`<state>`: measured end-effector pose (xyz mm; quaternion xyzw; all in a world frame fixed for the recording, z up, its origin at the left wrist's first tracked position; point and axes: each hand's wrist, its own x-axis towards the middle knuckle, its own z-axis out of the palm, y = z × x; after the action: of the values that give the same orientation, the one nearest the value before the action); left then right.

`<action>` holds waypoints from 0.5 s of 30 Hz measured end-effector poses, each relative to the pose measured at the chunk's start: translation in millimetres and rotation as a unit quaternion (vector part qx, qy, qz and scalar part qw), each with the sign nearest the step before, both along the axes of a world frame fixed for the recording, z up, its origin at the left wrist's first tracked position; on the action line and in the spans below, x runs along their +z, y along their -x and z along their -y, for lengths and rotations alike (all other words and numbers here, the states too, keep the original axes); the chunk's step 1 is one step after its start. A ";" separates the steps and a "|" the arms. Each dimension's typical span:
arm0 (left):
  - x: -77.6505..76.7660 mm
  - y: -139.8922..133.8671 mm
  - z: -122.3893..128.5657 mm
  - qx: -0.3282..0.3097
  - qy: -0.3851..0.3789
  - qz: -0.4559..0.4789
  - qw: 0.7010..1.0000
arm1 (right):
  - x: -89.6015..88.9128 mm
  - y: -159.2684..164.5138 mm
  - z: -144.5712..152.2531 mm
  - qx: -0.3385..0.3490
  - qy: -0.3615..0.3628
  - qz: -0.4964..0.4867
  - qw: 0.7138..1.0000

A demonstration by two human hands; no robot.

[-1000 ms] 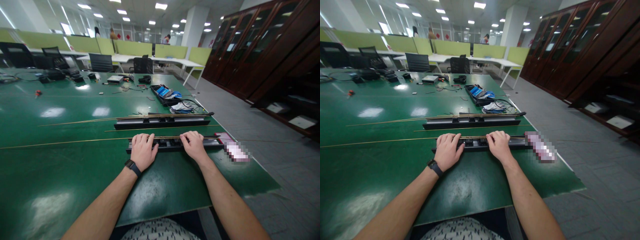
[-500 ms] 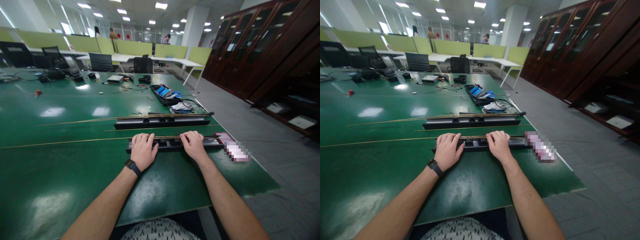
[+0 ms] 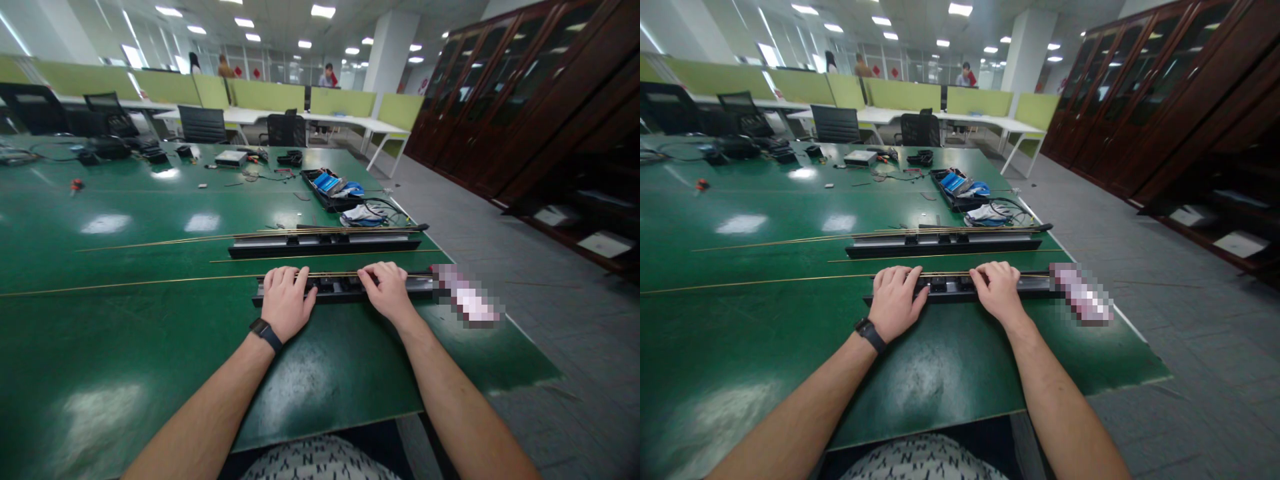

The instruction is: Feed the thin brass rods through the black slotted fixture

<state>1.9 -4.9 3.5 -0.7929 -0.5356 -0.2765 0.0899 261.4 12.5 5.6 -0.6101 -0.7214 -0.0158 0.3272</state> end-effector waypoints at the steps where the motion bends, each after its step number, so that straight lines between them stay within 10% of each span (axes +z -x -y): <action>1: -0.1 0.0 -0.1 0.001 0.000 0.001 1.000 | 0.2 0.1 -0.1 0.001 0.001 0.000 1.000; 15: -0.8 -0.5 -0.4 0.003 0.002 0.001 1.000 | -0.6 -0.2 -0.2 -0.002 -0.001 0.007 1.000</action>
<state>2.4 -4.5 2.7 -0.7911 -0.5386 -0.2758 0.0893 261.6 12.7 5.0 -0.6111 -0.7225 -0.0211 0.3228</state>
